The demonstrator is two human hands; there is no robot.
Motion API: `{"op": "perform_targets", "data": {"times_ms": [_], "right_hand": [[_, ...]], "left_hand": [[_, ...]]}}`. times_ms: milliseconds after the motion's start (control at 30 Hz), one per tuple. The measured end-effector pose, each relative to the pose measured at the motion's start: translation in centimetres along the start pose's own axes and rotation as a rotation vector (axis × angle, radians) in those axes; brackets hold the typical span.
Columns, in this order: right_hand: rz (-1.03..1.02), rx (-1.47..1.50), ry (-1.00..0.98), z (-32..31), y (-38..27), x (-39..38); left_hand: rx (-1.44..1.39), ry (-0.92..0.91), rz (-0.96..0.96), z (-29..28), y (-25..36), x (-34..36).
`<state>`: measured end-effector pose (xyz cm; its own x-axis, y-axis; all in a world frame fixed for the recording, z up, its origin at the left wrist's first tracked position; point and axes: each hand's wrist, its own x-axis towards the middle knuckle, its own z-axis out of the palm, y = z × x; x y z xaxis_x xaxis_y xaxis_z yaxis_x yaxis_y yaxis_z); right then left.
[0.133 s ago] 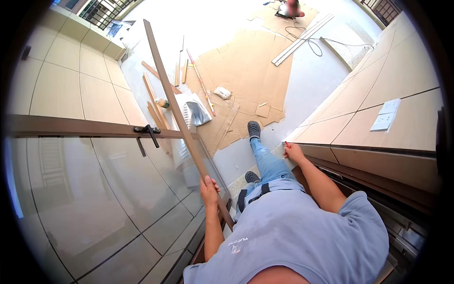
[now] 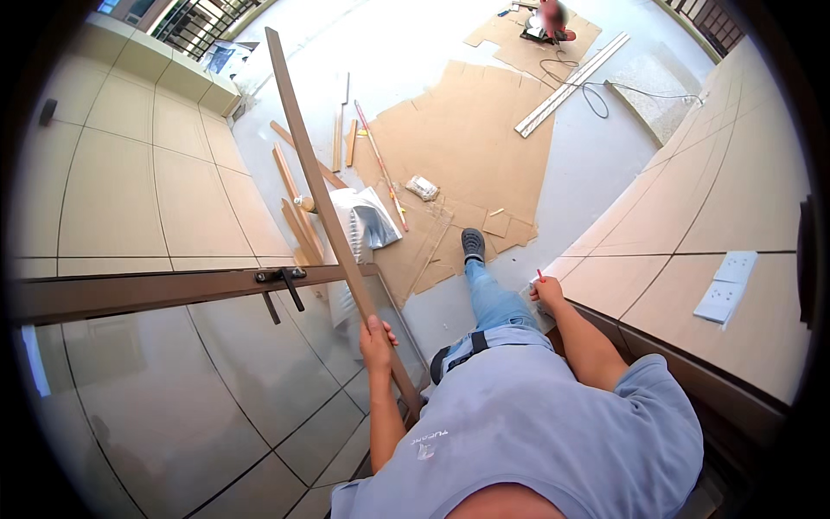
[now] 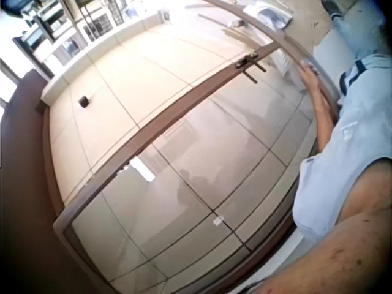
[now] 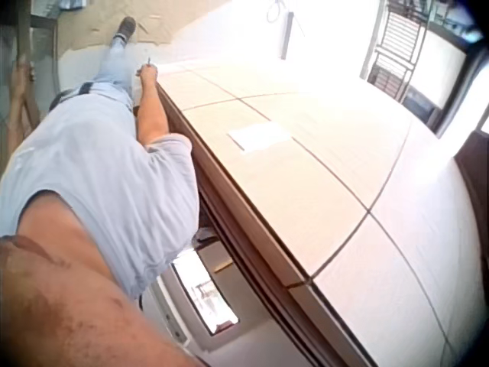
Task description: The person measures and marks wooden planks with a pencil, cuts them using a miter saw at a workstation, and carries the pieces to a floor area to check their fit along a wall.
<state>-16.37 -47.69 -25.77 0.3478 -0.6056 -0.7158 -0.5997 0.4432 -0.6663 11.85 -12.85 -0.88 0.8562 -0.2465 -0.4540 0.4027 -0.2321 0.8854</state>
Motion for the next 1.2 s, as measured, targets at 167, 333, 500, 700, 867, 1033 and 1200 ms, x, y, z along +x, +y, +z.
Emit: {"op": "perform_targets", "data": {"times_ms": [167,333,500,700,867,1033,1200], "right_hand": [[0.14,0.089,0.061,-0.9,-3.2,6.4],[0.056,-0.023,0.033,-1.8,-15.9,15.3],[-0.034,0.07,0.1,-1.4,-28.3,24.6],[0.012,0.156,0.233,0.4,-37.5,34.5],[0.315,0.128,0.227,2.5,-41.9,37.7],[0.233,0.36,0.366,2.9,-50.8,43.7],[0.315,0.483,0.389,4.1,-58.1,53.9]], "left_hand": [[0.04,-0.006,-0.005,2.6,6.3,9.9],[0.017,-0.016,0.049,8.5,16.2,22.4],[-0.042,-0.029,0.047,15.4,24.0,35.2],[-0.097,-0.111,0.09,25.4,33.0,55.5],[-0.056,-0.248,0.065,34.8,43.4,72.1],[0.109,-0.38,0.076,46.5,54.0,83.0],[0.291,-0.559,0.098,60.4,59.4,91.7]]}}
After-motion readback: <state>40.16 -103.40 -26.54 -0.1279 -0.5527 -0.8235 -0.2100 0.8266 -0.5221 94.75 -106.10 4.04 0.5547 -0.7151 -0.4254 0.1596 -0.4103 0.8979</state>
